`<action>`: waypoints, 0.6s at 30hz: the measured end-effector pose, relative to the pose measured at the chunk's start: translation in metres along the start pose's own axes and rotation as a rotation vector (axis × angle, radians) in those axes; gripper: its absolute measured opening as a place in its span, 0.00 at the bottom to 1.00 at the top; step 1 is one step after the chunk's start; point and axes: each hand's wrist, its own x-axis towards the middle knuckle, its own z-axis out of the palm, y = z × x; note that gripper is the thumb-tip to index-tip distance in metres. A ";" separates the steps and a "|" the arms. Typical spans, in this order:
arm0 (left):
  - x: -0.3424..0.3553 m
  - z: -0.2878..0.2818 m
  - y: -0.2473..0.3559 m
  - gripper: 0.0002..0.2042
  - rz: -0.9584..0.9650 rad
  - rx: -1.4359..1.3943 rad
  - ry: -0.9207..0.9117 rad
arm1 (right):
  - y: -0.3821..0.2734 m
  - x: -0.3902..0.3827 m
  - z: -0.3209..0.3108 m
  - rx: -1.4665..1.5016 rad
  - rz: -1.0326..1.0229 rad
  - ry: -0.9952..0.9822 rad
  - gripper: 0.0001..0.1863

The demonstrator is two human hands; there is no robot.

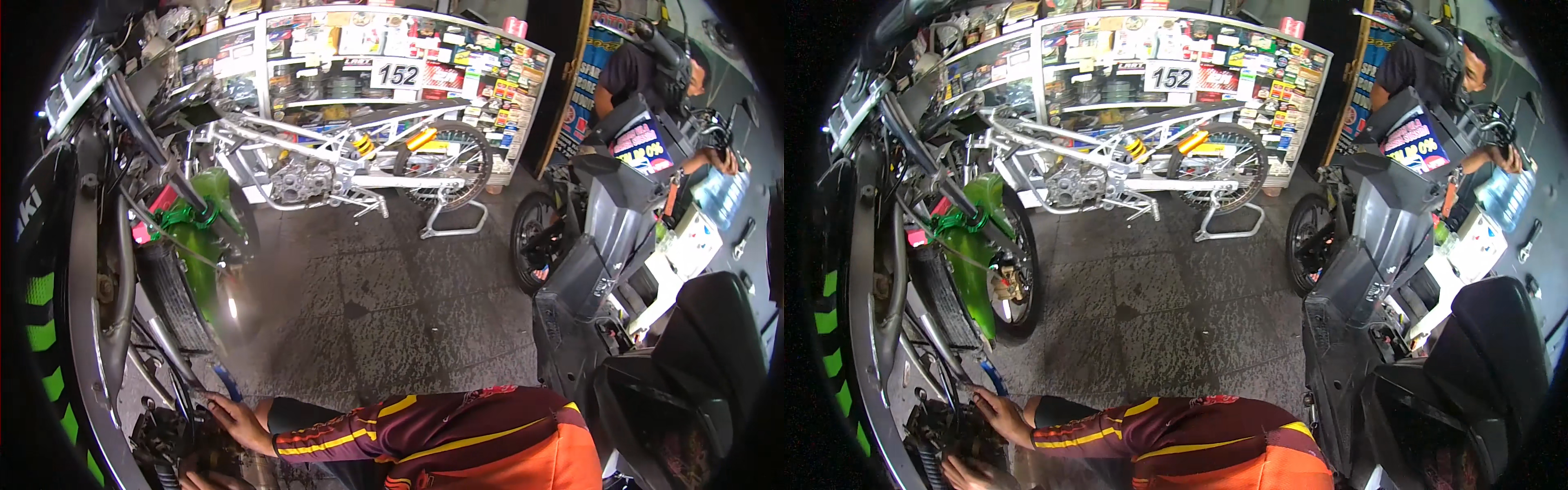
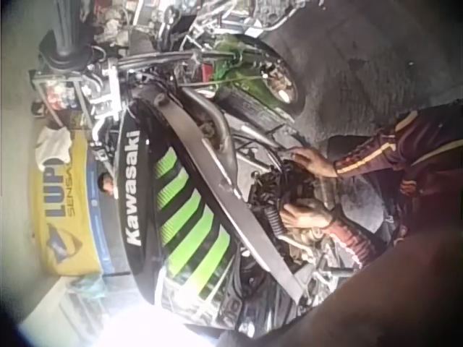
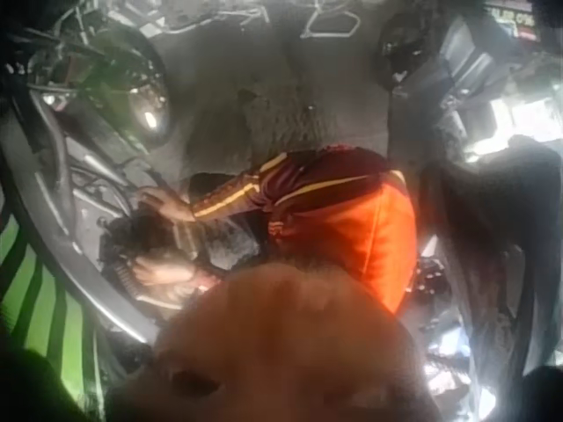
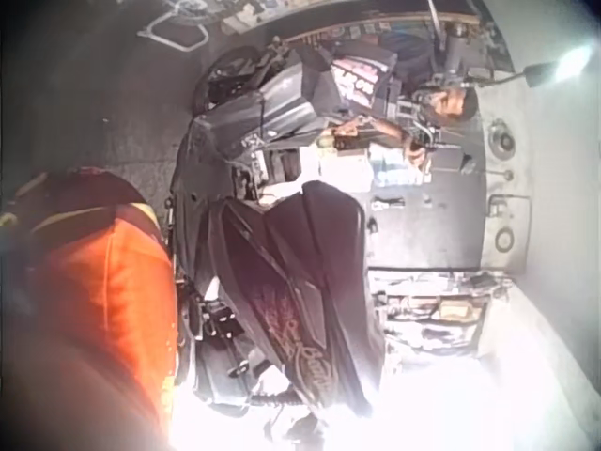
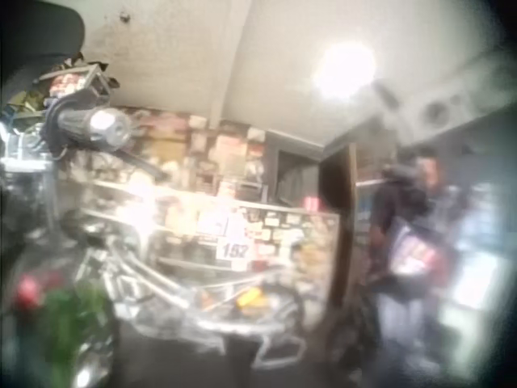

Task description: The person works on a motorcycle engine area by hand and then uses a tool to tighten or loosen bolts on the rear wheel area of a scooter.

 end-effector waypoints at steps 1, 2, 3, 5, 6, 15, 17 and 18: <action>0.001 -0.003 -0.003 0.10 -0.034 -0.022 -0.065 | 0.001 -0.001 0.003 0.009 -0.090 0.042 0.17; 0.013 -0.015 0.002 0.10 -0.069 -0.054 -0.132 | -0.001 -0.003 0.003 0.003 -0.054 0.000 0.16; 0.028 -0.026 0.011 0.10 -0.095 -0.098 -0.191 | 0.004 0.000 0.000 -0.010 -0.070 0.019 0.16; 0.033 -0.031 0.015 0.11 -0.139 -0.173 -0.240 | 0.016 0.002 0.003 0.003 -0.143 0.021 0.16; 0.032 -0.029 0.014 0.12 -0.151 -0.156 -0.231 | 0.010 0.000 0.003 0.064 -0.128 -0.006 0.16; 0.001 -0.010 0.001 0.21 -0.202 -0.153 -0.291 | -0.001 0.001 -0.008 0.052 -0.051 -0.105 0.18; 0.003 -0.018 -0.001 0.22 -0.212 -0.118 -0.320 | 0.010 -0.003 0.006 0.065 -0.077 -0.073 0.16; 0.000 -0.019 -0.005 0.22 -0.224 -0.084 -0.316 | 0.017 -0.005 0.014 0.079 -0.105 -0.036 0.14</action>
